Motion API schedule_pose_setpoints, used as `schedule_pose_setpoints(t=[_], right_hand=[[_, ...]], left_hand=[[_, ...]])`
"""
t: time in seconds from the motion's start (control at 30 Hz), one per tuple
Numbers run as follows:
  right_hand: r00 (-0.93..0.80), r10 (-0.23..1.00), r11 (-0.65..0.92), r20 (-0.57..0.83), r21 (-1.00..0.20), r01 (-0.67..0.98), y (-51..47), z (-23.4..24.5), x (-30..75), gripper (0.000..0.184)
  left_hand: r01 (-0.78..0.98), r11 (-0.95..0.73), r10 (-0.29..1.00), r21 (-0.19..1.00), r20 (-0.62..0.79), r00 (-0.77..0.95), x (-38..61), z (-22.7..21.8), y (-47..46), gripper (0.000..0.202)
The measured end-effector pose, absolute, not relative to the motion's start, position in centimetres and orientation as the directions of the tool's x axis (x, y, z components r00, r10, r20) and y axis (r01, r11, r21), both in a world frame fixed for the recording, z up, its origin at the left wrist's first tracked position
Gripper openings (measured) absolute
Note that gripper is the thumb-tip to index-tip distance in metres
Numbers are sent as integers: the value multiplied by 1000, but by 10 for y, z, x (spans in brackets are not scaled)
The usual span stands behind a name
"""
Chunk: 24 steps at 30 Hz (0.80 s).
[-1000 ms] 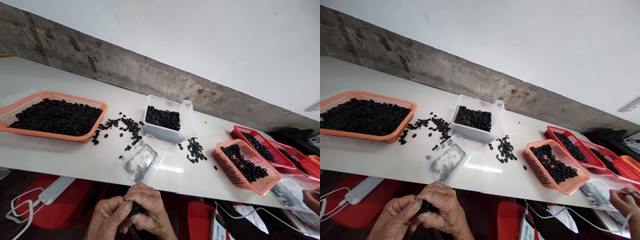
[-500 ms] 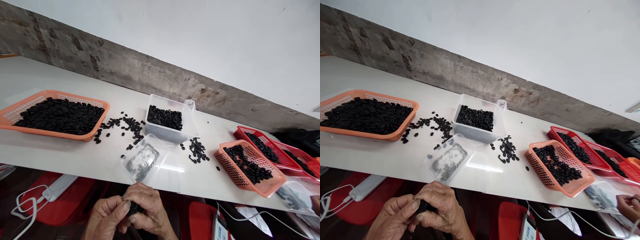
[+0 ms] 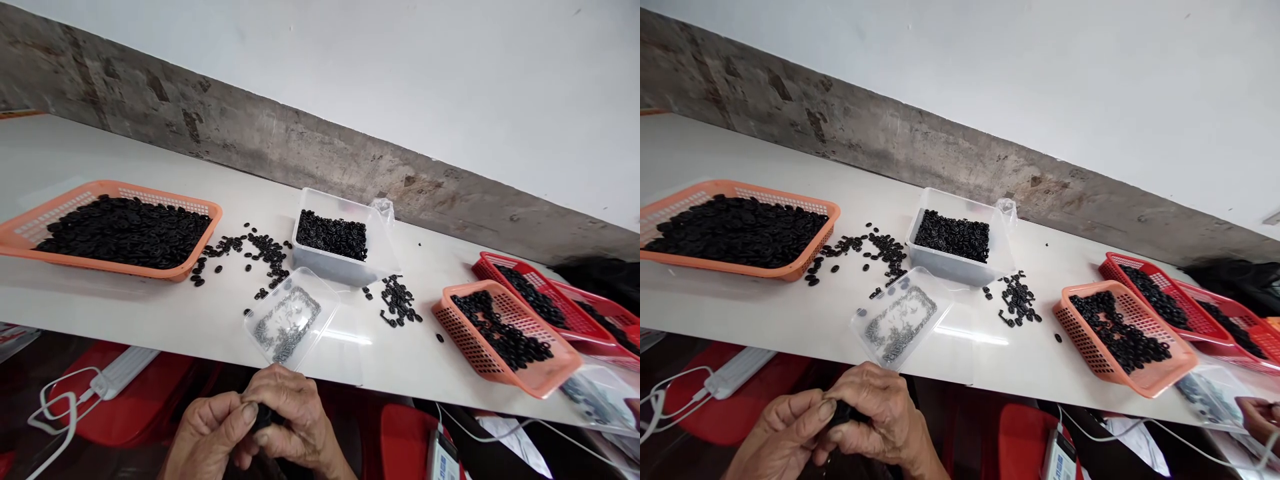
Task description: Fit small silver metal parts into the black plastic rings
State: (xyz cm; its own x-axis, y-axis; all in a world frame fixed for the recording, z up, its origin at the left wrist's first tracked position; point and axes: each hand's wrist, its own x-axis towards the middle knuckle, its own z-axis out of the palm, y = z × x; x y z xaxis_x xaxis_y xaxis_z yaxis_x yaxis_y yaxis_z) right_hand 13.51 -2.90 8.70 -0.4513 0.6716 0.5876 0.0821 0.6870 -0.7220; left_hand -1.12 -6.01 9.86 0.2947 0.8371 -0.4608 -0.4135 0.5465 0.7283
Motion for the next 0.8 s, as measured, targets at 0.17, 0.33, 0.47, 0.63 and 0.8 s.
schedule_pose_setpoints(t=[0.17,0.33,0.47,0.63,0.8], right_hand=[[-500,663,684,557,-722,104,-26,86,135,42],[-511,654,682,558,-728,77,-22,83,133,42],[-490,676,667,551,-740,88,-22,81,132,42],[-421,709,644,566,-763,60,-25,75,131,41],[-369,735,629,569,-775,57,-27,72,131,43]], left_hand=[[-395,520,853,757,-446,269,-14,96,-59,38],[-400,529,849,748,-470,242,-15,93,-58,38],[-405,525,850,749,-484,208,-13,93,-56,37],[-417,538,843,733,-483,238,-12,91,-53,38],[-416,530,848,739,-466,253,-10,91,-52,43]])
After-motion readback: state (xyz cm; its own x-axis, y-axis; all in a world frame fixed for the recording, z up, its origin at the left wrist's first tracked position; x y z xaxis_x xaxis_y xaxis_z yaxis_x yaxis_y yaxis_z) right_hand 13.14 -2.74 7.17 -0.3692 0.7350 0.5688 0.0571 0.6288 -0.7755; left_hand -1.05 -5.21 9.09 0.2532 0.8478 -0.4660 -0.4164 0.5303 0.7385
